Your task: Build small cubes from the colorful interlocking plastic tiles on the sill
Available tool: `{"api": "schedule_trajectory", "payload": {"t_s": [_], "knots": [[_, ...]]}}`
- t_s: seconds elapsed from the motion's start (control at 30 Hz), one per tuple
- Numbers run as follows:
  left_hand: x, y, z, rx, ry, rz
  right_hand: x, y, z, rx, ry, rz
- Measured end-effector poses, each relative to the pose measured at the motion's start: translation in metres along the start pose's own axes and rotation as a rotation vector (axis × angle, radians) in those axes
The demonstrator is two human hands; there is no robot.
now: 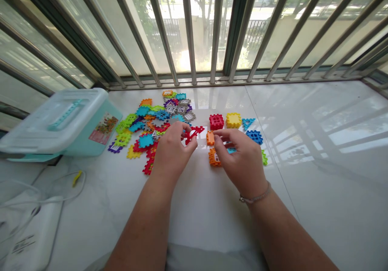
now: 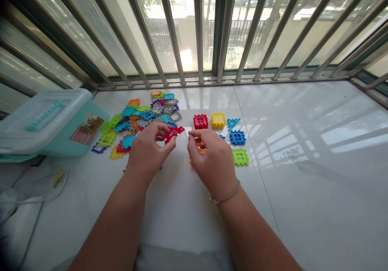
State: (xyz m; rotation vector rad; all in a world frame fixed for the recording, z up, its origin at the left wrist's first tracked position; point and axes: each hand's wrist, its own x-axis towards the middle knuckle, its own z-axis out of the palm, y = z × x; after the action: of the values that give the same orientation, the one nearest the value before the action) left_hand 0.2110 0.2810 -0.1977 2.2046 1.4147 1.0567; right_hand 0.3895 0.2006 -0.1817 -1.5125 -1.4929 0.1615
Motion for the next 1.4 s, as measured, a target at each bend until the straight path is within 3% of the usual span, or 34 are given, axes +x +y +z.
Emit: {"api": "schedule_trajectory", "payload": {"t_s": [0.27,0.5,0.67,1.0,1.1,1.23,1.4], "knots": [[0.001,0.003,-0.005,-0.021,0.019,-0.027,0.001,0.005,0.002,-0.031,0.014,0.046],[-0.003,0.01,-0.005,-0.202,-0.088,0.144,-0.001,0.009,0.008,0.041,-0.058,0.063],[-0.003,0.012,-0.006,-0.177,-0.096,0.194,0.0,0.011,0.008,0.092,-0.132,0.06],[-0.004,0.009,-0.004,-0.13,-0.119,0.204,-0.002,0.015,0.005,-0.182,-0.068,-0.093],[-0.002,0.005,-0.006,-0.048,-0.111,0.156,0.002,0.02,-0.001,-0.268,0.012,-0.069],[0.002,-0.014,-0.008,0.072,-0.103,-0.037,0.01,0.028,-0.012,-0.347,0.14,0.046],[0.0,-0.039,-0.003,0.253,-0.201,-0.115,0.014,0.032,-0.016,-0.351,0.182,0.134]]}}
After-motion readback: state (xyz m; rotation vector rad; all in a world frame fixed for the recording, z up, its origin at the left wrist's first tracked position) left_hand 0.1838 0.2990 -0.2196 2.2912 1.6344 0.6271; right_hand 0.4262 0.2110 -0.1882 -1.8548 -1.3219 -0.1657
